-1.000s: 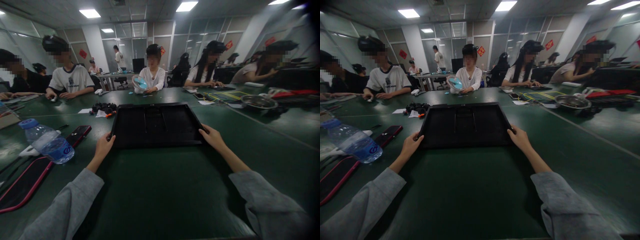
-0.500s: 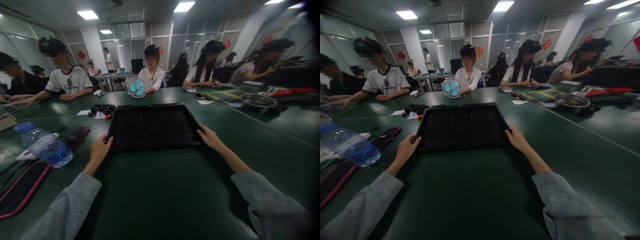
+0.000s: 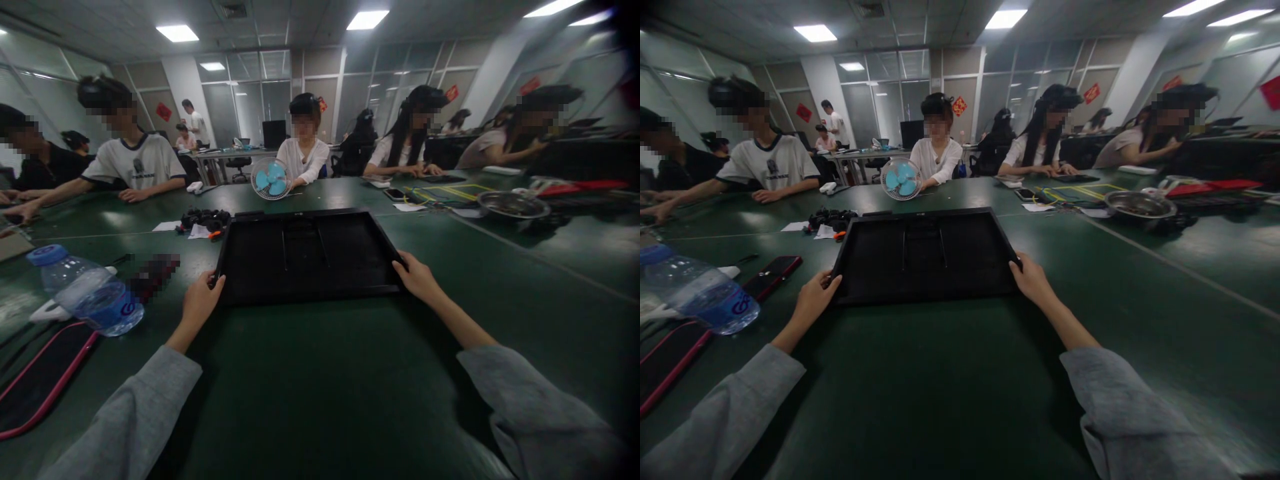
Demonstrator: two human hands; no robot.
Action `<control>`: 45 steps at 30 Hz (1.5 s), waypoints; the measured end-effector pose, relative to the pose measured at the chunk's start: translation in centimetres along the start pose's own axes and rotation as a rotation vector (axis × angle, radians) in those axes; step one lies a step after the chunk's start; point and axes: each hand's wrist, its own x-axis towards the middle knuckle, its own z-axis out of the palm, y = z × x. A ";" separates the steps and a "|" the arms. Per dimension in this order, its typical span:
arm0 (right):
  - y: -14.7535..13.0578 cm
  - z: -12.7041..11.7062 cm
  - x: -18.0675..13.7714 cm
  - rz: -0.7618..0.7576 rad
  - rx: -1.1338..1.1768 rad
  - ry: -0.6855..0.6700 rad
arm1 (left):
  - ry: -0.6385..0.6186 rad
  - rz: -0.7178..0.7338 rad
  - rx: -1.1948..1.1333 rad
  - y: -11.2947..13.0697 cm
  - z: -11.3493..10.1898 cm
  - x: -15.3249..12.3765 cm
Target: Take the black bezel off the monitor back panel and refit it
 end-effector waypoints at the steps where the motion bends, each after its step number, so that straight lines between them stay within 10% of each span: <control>1: -0.1 0.0 -0.1 -0.003 0.000 0.011 | -0.009 0.006 -0.001 0.0 0.1 0.0; 20: 0.1 0.5 0.2 -0.053 0.015 0.002 | -0.118 -0.136 -0.171 -1.0 -0.2 1.2; 28: -3.6 -0.3 -1.2 -0.197 -0.305 0.315 | 0.273 0.357 0.108 1.8 0.4 -1.3; 35: -2.5 0.7 -0.9 -0.385 -0.310 -0.019 | -0.049 0.593 0.186 0.6 1.0 -0.4; 45: -2.1 0.9 -0.8 -0.303 -0.197 0.113 | -0.059 0.569 0.148 0.5 1.0 -0.6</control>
